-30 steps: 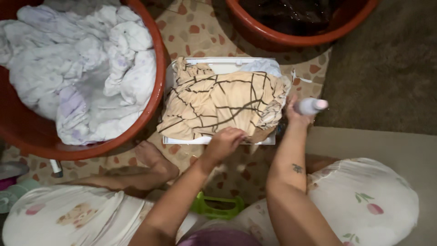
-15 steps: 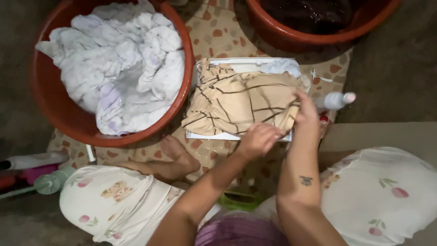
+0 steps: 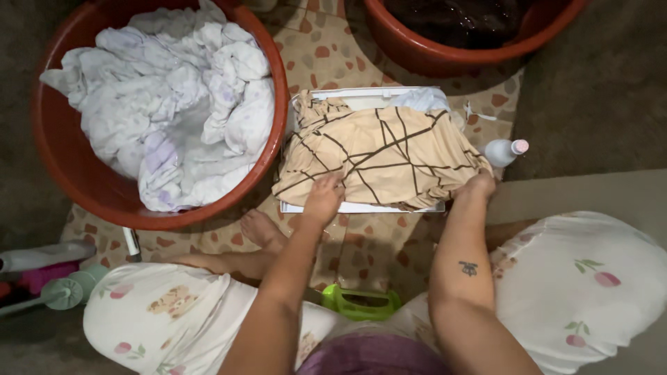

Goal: The person sits on the floor and applies a dark liquid from a white squeeze bottle onto a beige cloth with a black grid pattern. They repeatedly squeeze the bottle to draw lines on the fabric, then rub the liquid into the cloth with their hands.

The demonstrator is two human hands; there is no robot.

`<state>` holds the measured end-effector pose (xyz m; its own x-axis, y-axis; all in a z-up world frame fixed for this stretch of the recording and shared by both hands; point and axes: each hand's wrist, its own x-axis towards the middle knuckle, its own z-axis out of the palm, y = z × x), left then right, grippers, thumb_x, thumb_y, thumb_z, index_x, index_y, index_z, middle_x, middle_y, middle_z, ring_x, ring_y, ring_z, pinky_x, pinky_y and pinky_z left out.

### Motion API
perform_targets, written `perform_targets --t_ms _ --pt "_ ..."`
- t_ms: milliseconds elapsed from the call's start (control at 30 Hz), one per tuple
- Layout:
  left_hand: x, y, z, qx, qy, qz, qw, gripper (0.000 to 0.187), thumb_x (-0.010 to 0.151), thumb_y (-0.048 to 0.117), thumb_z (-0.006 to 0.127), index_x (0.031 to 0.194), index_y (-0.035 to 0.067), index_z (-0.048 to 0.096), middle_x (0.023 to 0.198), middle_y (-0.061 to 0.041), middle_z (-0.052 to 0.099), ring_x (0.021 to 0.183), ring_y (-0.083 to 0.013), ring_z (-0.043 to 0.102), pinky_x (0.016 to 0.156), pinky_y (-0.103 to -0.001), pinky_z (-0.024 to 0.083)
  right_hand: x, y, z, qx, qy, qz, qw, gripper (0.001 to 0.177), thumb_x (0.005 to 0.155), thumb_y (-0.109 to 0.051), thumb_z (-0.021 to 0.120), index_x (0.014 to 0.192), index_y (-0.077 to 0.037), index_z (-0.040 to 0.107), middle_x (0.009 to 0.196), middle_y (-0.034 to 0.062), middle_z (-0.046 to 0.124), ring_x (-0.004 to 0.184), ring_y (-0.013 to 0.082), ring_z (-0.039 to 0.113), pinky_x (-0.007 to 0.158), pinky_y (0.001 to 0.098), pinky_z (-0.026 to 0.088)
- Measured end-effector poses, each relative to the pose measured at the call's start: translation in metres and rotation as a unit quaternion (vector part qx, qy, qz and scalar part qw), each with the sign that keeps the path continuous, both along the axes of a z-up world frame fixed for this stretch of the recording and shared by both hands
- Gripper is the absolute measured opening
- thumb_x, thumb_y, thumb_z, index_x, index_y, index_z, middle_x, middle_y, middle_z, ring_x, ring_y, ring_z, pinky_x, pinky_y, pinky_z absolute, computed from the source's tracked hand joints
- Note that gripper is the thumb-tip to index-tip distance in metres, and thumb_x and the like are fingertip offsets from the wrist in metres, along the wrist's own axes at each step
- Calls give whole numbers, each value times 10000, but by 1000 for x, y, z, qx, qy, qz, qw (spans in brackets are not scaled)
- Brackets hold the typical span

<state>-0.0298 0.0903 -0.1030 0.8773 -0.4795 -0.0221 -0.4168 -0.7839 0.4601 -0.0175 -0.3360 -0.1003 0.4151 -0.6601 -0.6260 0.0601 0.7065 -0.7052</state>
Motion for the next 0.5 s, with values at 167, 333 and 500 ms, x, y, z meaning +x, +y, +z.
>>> perform_targets --t_ms 167,333,500 --pt "9 -35 -10 -265 281 245 890 362 880 318 699 1130 72 607 1048 -171 707 1025 -339 705 928 -424 555 10 45 55 3 104 42 994 546 951 -248 626 1440 -51 485 1382 155 604 1228 354 642 974 557 553" --pt "20 -34 7 -314 182 220 905 434 926 313 812 1180 -1 651 1111 -217 693 1089 -349 677 932 -426 516 12 64 58 45 156 269 949 554 930 -260 692 1411 -75 490 1363 144 630 1190 321 648 984 519 553" --pt "5 -14 59 -249 173 143 942 261 947 307 677 1120 120 731 1223 -124 737 1115 -303 714 965 -360 544 20 7 -3 -34 -75 141 986 547 1045 -338 621 1437 32 527 1410 180 651 1266 309 654 1077 470 559"
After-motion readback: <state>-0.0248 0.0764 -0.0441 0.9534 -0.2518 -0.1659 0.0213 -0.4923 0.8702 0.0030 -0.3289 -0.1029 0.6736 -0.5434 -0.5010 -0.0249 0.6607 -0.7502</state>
